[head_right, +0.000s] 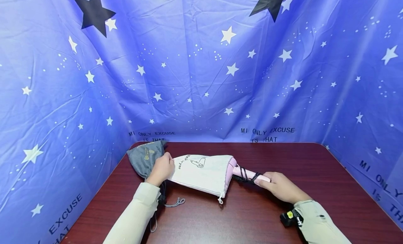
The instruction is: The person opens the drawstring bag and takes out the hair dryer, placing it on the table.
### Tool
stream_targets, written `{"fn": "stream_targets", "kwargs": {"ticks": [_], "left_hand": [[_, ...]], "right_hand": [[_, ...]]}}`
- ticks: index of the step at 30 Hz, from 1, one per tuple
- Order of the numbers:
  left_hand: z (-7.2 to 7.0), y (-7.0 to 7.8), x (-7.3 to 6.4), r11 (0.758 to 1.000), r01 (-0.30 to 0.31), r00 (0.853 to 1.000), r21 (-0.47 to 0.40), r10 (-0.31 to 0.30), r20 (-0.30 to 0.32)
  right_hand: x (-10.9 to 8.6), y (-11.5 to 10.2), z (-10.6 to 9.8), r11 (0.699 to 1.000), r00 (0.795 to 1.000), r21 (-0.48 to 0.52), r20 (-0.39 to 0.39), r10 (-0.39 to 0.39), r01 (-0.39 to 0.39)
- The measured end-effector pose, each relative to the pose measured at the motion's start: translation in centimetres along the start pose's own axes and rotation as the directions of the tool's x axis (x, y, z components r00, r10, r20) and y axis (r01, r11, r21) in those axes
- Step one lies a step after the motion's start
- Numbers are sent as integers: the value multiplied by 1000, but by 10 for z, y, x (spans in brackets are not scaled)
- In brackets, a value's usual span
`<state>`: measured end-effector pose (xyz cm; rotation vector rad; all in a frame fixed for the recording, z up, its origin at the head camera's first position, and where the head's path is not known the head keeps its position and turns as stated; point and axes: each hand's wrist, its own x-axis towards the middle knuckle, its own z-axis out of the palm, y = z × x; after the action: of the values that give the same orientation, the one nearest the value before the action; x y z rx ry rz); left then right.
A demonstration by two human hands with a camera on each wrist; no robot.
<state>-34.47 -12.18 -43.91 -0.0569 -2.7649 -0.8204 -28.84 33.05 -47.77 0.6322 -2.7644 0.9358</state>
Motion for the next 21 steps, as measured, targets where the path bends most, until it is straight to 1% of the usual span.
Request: {"fn": "stream_targets", "kwargs": {"ticks": [2,7,13,17,21], "left_hand": [[0,0,0,1000,-4,1000,-3,4,-1],[0,1,-1,1000,14,1000,-13,-14,1],[1,2,-1,1000,21,1000,-8,-21,-23],[1,3,-2,1000,22,999,-10,-22,-40],[1,3,-2,1000,27,999,-4,-27,-42]], "right_hand": [[0,0,0,1000,1000,1,-1,1,-1],[0,0,-2,1000,1000,-3,0,3,-3],[-1,3,-2,1000,1000,-10,-10,-6,6],[-1,5,-2,1000,1000,5,-14,-19,19],[-1,6,-3,1000,1000,5,-17,-23,23]]}}
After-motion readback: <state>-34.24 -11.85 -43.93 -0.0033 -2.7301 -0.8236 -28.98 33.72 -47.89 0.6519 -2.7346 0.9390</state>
